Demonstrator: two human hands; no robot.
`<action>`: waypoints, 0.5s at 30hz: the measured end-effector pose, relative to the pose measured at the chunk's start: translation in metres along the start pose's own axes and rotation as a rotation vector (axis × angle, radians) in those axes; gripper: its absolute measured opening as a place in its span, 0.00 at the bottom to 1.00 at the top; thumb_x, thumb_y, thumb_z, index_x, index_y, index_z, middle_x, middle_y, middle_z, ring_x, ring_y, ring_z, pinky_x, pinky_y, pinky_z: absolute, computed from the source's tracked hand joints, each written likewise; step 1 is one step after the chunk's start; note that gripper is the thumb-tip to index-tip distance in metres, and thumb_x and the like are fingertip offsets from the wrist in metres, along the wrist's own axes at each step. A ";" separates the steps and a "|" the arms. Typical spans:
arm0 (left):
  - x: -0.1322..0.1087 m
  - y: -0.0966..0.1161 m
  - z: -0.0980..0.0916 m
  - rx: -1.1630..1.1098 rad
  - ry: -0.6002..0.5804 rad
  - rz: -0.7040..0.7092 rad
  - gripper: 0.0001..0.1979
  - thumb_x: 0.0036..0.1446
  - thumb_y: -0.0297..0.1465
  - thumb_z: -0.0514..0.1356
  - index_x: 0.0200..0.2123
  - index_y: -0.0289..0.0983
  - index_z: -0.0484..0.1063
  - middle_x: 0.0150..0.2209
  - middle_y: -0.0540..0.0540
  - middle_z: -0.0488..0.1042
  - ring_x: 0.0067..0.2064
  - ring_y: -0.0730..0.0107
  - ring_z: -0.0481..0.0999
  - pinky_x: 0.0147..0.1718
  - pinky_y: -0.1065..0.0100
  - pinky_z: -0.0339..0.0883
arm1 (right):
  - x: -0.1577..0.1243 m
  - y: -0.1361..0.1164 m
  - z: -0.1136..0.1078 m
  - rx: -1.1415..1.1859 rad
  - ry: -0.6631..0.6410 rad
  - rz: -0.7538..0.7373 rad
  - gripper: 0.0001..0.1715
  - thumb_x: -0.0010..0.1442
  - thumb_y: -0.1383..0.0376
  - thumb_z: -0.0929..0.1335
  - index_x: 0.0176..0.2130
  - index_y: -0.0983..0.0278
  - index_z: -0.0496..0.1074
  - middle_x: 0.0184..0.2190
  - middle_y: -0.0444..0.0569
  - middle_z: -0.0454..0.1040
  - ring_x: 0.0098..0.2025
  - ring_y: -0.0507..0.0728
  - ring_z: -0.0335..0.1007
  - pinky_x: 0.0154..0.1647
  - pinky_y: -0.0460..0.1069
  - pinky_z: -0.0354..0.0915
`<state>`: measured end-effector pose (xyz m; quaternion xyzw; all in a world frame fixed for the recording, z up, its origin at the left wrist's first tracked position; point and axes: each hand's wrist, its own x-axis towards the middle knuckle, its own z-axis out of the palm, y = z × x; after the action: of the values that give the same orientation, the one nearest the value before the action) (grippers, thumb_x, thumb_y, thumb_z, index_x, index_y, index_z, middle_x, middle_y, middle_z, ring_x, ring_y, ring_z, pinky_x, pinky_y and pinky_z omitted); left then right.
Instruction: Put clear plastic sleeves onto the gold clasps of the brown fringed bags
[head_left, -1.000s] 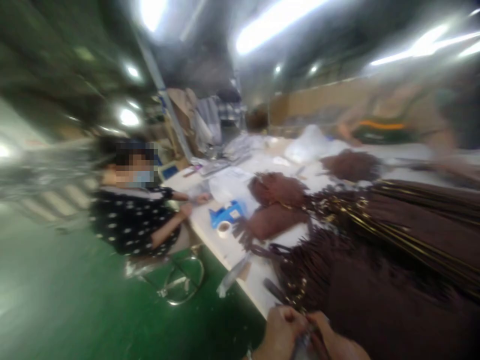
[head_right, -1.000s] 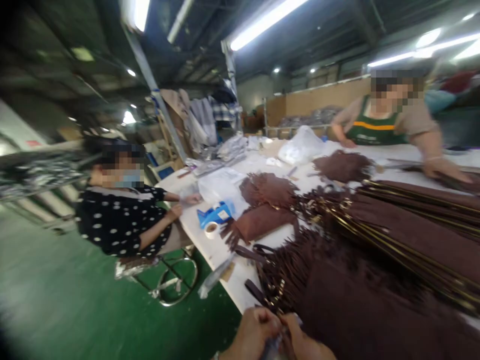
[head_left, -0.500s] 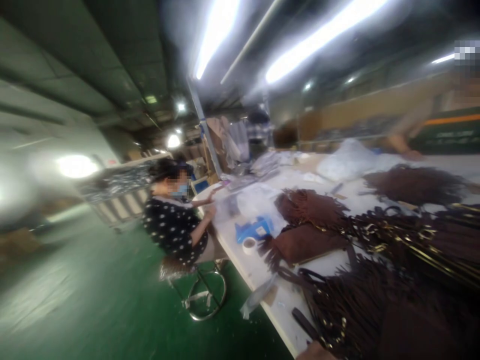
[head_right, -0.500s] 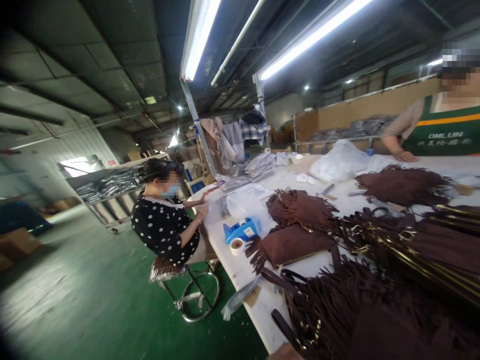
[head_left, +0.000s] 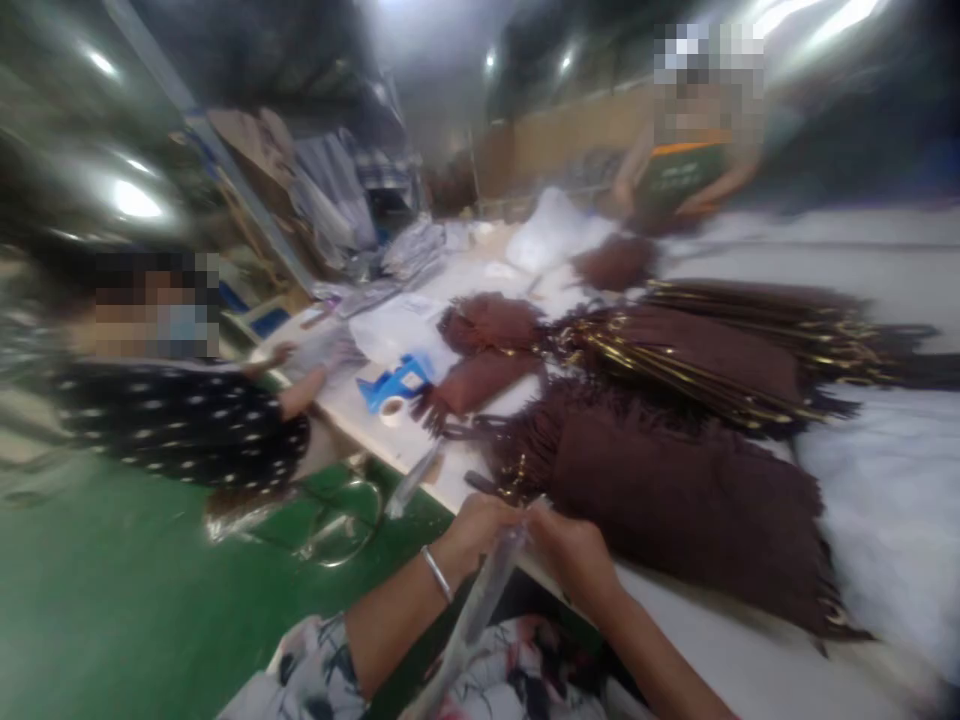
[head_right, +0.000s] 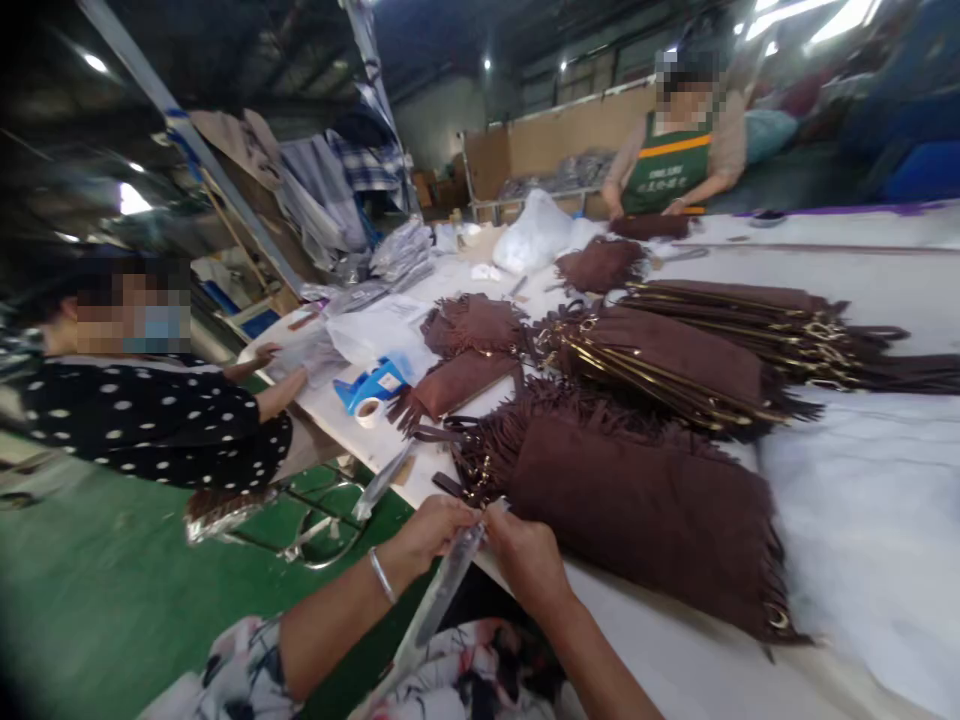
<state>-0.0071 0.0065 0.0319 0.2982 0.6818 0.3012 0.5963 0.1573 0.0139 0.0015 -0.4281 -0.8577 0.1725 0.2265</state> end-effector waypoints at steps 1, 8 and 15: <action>0.001 0.001 -0.002 -0.013 -0.035 -0.036 0.13 0.40 0.38 0.66 0.25 0.34 0.74 0.23 0.46 0.75 0.26 0.66 0.73 0.26 0.68 0.60 | 0.001 0.000 -0.001 0.018 -0.008 0.009 0.08 0.64 0.67 0.60 0.35 0.63 0.67 0.25 0.46 0.76 0.24 0.51 0.71 0.24 0.44 0.49; 0.009 0.003 -0.014 -0.123 -0.248 -0.237 0.14 0.40 0.35 0.67 0.30 0.32 0.75 0.26 0.45 0.76 0.28 0.67 0.75 0.30 0.66 0.69 | -0.006 0.005 -0.018 0.248 -0.121 -0.013 0.10 0.66 0.66 0.58 0.41 0.62 0.67 0.33 0.46 0.77 0.34 0.52 0.74 0.33 0.42 0.60; 0.018 -0.016 -0.015 -0.377 -0.378 -0.359 0.08 0.48 0.30 0.65 0.32 0.31 0.74 0.26 0.45 0.76 0.28 0.68 0.75 0.30 0.68 0.70 | -0.008 0.010 -0.023 0.316 -0.178 -0.017 0.16 0.68 0.65 0.57 0.48 0.59 0.70 0.42 0.47 0.76 0.42 0.52 0.73 0.42 0.44 0.64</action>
<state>-0.0249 0.0097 0.0100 0.1081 0.5329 0.2511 0.8008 0.1807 0.0153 0.0141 -0.3629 -0.8401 0.3404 0.2158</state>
